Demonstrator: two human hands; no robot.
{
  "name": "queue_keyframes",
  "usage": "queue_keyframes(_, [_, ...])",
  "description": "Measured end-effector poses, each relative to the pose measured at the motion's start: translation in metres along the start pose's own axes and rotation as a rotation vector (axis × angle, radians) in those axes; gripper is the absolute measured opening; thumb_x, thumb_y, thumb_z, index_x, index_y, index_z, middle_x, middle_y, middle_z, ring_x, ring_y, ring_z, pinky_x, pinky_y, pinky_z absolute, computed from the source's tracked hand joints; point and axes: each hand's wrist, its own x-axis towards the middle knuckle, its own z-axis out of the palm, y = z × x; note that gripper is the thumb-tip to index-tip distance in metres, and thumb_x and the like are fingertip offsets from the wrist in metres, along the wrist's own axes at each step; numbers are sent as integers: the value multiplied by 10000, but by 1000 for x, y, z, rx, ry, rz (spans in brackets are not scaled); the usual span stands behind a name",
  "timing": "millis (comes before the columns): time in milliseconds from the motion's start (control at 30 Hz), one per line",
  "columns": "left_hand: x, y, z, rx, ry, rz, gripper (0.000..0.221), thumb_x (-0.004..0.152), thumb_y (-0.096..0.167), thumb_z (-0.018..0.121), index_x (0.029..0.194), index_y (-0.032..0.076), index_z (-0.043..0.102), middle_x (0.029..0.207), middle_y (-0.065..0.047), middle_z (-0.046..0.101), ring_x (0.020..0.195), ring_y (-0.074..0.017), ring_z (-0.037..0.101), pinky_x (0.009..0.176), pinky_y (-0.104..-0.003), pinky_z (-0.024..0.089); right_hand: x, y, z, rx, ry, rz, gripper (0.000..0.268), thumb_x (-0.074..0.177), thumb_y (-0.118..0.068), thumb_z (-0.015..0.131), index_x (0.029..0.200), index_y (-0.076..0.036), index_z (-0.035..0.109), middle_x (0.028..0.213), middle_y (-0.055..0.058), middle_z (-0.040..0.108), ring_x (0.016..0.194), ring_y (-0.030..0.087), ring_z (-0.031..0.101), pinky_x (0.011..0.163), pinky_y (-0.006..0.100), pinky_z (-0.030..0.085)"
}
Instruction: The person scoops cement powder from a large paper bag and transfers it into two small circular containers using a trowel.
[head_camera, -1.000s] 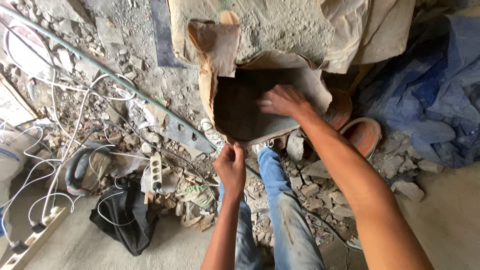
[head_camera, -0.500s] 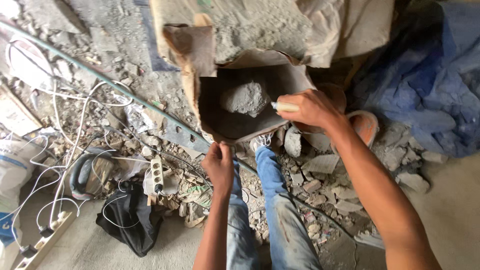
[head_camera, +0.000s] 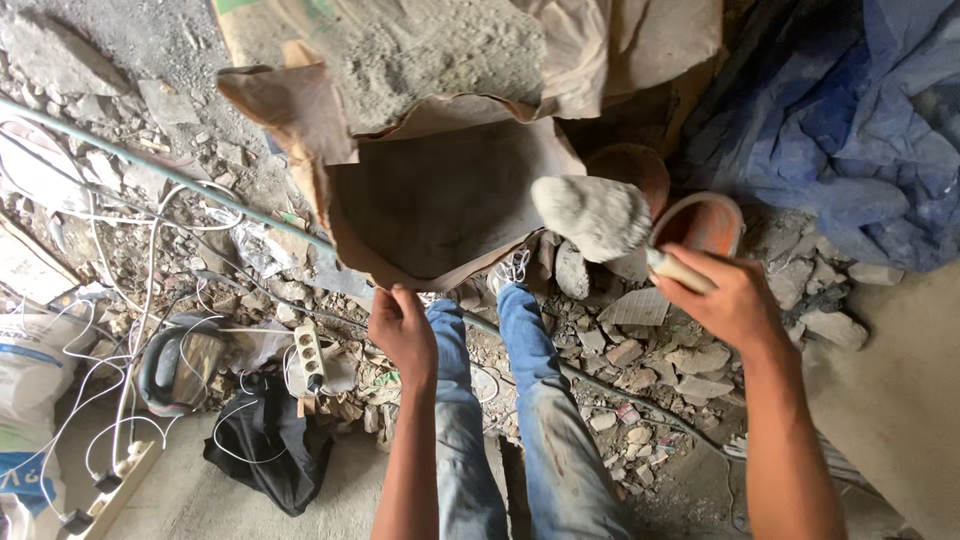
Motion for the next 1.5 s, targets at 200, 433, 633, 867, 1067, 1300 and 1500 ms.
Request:
queue_keyframes(200, [1,-8,5,110,52,57,343,1059,124,542,731,50,473,614,44,443,545,-40,346,492,-259,272,-70,74,51,160,12,573,417,871,-208,787,1271,-103,730,969,95,780,610,174,681,464,295,562])
queue_keyframes(433, [-1,2,10,-66,32,18,254,1069,115,486,826,72,546,658,71,455,569,-17,360,508,-241,265,-82,146,152,275,87,609,334,926,-233,769,1240,-119,757,839,66,753,631,116,640,516,256,503])
queue_keyframes(633, [-2,12,17,-222,105,-40,220,1070,157,504,889,55,577,655,57,457,563,-17,365,516,-223,259,-29,192,220,415,0,976,315,942,-363,757,1114,-99,772,764,51,694,606,127,632,510,293,542])
queue_keyframes(867, [16,-6,7,213,196,-123,368,972,465,675,854,116,675,634,66,554,536,-45,453,496,-268,359,1,207,222,88,-120,1003,331,950,-406,730,1064,-96,764,877,145,744,686,292,685,636,440,537])
queue_keyframes(1067, [29,-30,-25,576,-32,-168,616,1007,436,518,544,33,573,451,-28,497,409,-141,434,458,-365,327,-26,184,156,-84,-289,1056,345,957,-459,628,1113,-186,770,971,144,794,850,331,777,775,457,578])
queue_keyframes(1300, [18,-17,-23,659,-182,-157,457,946,285,564,633,-44,618,509,-153,586,431,-183,509,479,-383,402,-57,62,33,-225,46,656,420,985,-445,682,1317,-190,717,966,170,751,822,365,737,712,486,568])
queue_keyframes(1500, [11,15,-20,555,-283,-385,354,872,292,594,726,14,758,588,-116,703,457,-171,589,500,-370,472,-5,-94,-41,-586,-8,297,432,979,-370,742,1395,-253,741,1052,152,773,851,343,747,668,471,583])
